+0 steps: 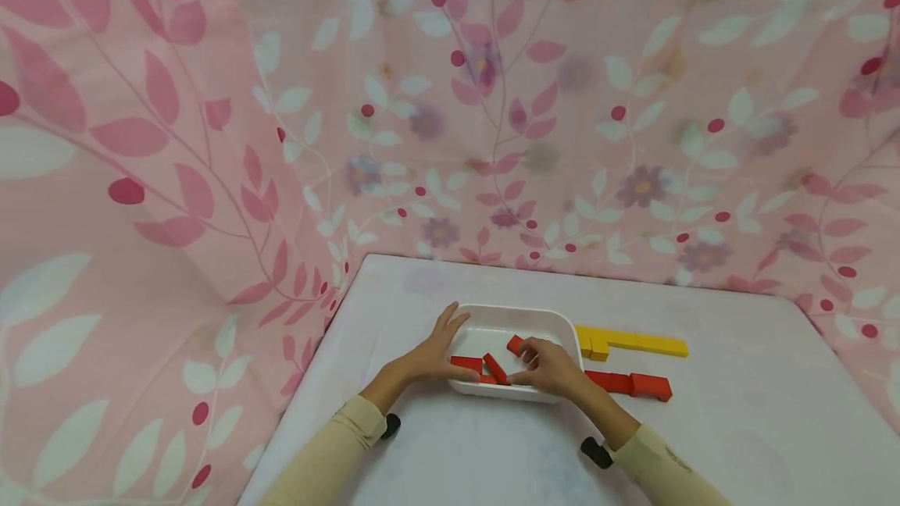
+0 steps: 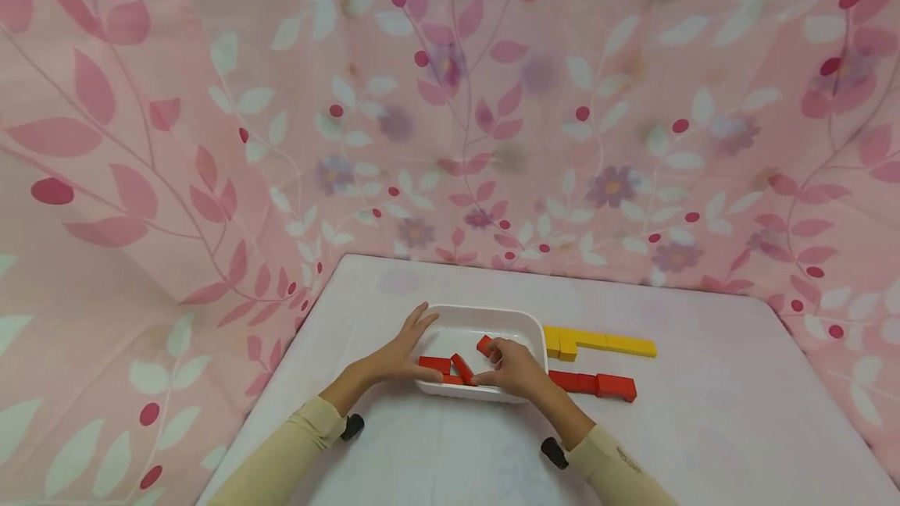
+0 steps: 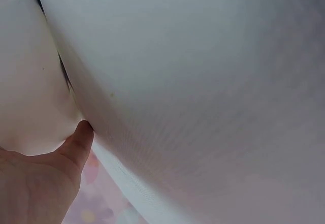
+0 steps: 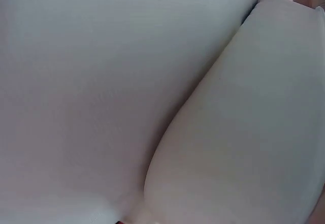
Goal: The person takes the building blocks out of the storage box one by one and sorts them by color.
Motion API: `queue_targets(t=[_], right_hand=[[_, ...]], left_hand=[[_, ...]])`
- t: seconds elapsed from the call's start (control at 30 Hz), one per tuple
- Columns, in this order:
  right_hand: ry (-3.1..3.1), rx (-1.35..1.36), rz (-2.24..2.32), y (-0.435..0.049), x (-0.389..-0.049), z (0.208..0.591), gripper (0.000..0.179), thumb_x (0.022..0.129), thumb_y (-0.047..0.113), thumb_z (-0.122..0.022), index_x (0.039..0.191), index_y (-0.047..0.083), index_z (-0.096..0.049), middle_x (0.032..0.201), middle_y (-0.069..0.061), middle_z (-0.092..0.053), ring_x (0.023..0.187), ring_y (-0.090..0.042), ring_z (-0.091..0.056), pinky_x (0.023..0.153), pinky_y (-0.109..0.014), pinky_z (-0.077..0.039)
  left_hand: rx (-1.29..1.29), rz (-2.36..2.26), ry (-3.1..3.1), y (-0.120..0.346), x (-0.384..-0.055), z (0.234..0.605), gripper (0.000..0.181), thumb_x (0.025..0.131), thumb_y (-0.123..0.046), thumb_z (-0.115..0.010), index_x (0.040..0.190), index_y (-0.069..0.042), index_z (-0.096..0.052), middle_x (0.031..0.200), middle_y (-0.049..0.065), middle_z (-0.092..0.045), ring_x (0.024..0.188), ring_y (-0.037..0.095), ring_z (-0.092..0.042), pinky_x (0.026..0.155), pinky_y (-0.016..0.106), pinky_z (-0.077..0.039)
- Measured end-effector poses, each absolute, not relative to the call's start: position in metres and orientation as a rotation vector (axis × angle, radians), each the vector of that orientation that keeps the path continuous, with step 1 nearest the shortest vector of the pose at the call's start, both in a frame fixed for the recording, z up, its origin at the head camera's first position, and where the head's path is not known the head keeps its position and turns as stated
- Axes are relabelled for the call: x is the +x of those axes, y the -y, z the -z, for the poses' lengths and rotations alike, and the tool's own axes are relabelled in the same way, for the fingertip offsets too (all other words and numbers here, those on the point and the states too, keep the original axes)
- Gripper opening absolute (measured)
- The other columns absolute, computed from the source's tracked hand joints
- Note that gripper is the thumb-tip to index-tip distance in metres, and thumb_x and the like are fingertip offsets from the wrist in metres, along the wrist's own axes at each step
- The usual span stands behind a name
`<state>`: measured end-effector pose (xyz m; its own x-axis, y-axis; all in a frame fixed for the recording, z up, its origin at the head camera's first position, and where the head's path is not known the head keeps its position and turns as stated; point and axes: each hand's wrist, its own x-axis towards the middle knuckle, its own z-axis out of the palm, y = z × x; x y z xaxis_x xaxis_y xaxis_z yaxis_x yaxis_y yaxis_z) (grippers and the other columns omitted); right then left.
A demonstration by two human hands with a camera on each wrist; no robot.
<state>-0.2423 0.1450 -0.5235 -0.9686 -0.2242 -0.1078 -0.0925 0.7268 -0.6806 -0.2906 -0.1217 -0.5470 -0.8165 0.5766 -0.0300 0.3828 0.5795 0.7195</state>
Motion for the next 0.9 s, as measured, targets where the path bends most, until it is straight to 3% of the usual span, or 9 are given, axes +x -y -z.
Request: queue_targets(t=[0.57, 0.7, 0.9], right_hand=[[-2.614, -0.204, 0.960, -0.1421, -0.2493, 0.5254, 0.031, 0.076, 0.029, -0.086, 0.094, 0.010, -0.070, 0.084, 0.000, -0.063, 0.078, -0.016, -0.054, 0.074, -0.029, -0.057], [-2.591, -0.205, 0.955, -0.1407, -0.2499, 0.5251, 0.031, 0.077, 0.029, -0.085, 0.094, 0.009, -0.070, 0.085, -0.001, -0.063, 0.079, -0.017, -0.055, 0.075, -0.030, -0.056], [-2.592, -0.210, 0.943, -0.1397, -0.2505, 0.5266, 0.037, 0.078, 0.042, -0.082, 0.094, 0.011, -0.070, 0.083, 0.000, -0.062, 0.080, -0.016, -0.054, 0.072, -0.029, -0.054]], left_hand=[[0.774, -1.072, -2.571, 0.1204, -0.2917, 0.5481, 0.112, 0.072, -0.060, -0.080, 0.158, -0.024, -0.018, 0.167, 0.007, 0.005, 0.150, 0.034, -0.018, 0.113, 0.061, -0.034], [0.771, -1.083, -2.565, 0.1208, -0.2912, 0.5476, 0.111, 0.072, -0.059, -0.080, 0.158, -0.023, -0.019, 0.167, 0.010, 0.004, 0.150, 0.035, -0.017, 0.112, 0.062, -0.034], [0.790, -1.080, -2.565, 0.1202, -0.2903, 0.5478, 0.111, 0.073, -0.059, -0.079, 0.158, -0.021, -0.019, 0.167, 0.011, 0.005, 0.150, 0.036, -0.017, 0.112, 0.062, -0.034]])
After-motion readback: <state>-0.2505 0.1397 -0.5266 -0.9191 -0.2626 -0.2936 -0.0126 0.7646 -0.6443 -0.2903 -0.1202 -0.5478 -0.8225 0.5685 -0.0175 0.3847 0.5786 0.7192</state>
